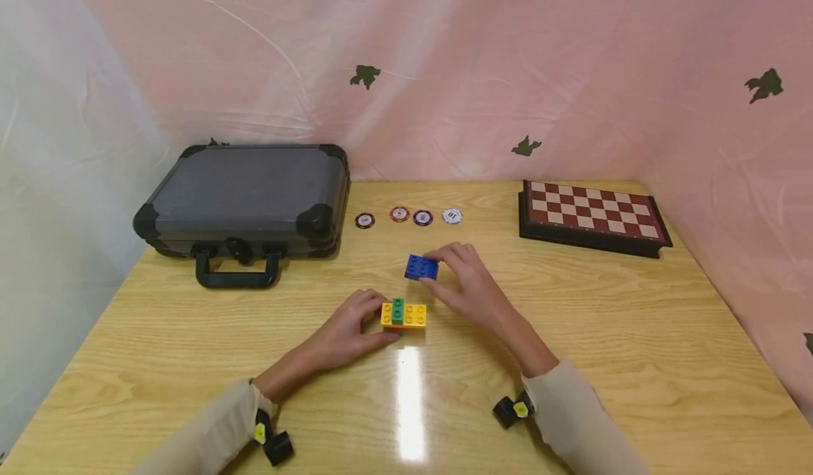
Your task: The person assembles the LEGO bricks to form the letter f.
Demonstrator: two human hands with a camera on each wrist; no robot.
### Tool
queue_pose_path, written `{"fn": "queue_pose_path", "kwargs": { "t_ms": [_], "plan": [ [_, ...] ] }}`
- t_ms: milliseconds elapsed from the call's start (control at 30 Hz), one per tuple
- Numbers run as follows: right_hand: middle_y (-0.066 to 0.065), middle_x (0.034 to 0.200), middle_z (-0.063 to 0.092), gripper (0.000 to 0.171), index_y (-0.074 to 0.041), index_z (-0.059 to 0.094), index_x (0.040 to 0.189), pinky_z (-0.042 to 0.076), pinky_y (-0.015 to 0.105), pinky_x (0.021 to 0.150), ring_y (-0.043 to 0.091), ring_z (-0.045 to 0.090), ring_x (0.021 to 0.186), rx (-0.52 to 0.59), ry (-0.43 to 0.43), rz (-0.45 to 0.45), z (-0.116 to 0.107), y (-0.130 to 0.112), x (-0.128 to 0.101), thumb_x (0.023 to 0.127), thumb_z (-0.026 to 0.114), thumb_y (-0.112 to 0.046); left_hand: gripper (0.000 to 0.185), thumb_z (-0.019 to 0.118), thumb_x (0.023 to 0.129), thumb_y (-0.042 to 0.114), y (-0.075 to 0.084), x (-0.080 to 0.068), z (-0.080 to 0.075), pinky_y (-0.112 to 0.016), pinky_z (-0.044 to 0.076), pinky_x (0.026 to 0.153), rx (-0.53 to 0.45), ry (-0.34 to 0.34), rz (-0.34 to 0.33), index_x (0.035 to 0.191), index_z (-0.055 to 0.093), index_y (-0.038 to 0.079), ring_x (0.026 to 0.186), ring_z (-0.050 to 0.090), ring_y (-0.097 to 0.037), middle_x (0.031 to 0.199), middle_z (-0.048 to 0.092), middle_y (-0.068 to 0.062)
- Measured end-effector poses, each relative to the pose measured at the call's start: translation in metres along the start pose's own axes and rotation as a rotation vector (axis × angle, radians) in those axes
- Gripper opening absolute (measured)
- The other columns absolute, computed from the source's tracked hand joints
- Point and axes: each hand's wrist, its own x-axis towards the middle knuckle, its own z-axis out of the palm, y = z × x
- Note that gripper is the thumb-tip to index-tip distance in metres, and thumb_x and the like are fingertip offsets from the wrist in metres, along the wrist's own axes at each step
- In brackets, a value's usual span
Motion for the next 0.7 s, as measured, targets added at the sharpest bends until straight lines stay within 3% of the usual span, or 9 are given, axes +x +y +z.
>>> {"fn": "queue_pose_path", "kwargs": {
  "t_ms": [700],
  "plan": [
    [0.003, 0.122, 0.064, 0.045, -0.006, 0.068, 0.126, 0.046, 0.027, 0.097, 0.022, 0.056, 0.113, 0.044, -0.054, -0.176, -0.003, -0.031, -0.017, 0.084, 0.084, -0.002, 0.032, 0.083, 0.091, 0.025, -0.002, 0.0, 0.001, -0.037, 0.047, 0.087, 0.01, 0.009, 0.021, 0.116, 0.07, 0.009, 0.1, 0.054, -0.017, 0.112, 0.064, -0.001]
  ]
}}
